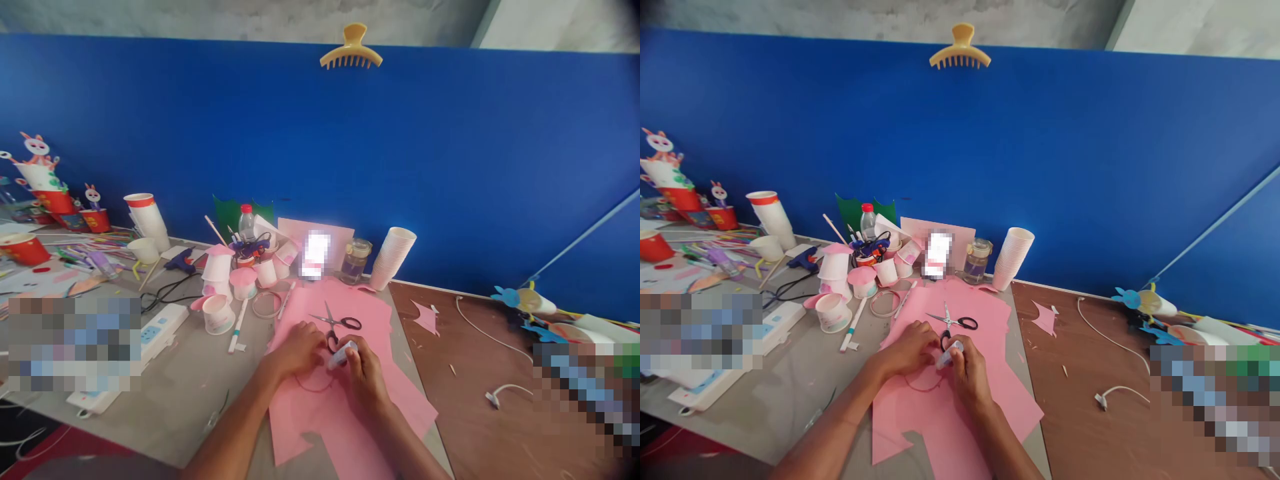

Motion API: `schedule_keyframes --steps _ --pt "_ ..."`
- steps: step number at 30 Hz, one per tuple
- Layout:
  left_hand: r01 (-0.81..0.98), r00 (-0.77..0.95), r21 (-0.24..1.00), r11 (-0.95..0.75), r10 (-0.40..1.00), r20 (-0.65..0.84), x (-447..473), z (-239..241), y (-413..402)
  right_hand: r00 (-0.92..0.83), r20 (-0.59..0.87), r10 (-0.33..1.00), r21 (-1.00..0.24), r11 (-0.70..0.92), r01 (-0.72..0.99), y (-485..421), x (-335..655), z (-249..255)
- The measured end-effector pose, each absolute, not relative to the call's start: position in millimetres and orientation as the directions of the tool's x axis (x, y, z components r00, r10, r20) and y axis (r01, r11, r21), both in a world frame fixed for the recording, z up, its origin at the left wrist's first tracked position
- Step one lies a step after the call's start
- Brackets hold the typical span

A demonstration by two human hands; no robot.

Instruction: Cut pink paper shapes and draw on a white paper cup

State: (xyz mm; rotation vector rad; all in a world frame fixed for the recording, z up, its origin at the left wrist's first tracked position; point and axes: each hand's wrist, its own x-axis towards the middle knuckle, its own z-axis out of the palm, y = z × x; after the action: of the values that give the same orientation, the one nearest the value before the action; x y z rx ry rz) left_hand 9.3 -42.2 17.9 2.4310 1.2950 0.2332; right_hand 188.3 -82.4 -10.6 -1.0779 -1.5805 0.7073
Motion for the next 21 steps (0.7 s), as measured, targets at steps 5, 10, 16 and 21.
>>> schedule_keyframes --steps 5,10,16,21 --pt "0.790 0.532 0.350 -0.503 0.847 0.018 8 19 -41 0.002 0.441 0.898 -0.862 0.423 0.280 -79 191 -12" --pt "0.803 0.508 0.365 -0.471 0.861 -0.008 7 16 -40 0.034 0.462 0.886 -0.855 0.435 0.282 -78 194 -12" --pt "0.772 0.592 0.385 -0.506 0.793 -0.143 2 27 -46 0.026 0.415 0.909 -0.880 0.394 0.265 -78 197 -9" --pt "0.668 0.675 0.500 -0.551 0.731 -0.097 -1 33 -48 0.040 0.424 0.905 -0.877 0.398 0.270 -79 196 -8"
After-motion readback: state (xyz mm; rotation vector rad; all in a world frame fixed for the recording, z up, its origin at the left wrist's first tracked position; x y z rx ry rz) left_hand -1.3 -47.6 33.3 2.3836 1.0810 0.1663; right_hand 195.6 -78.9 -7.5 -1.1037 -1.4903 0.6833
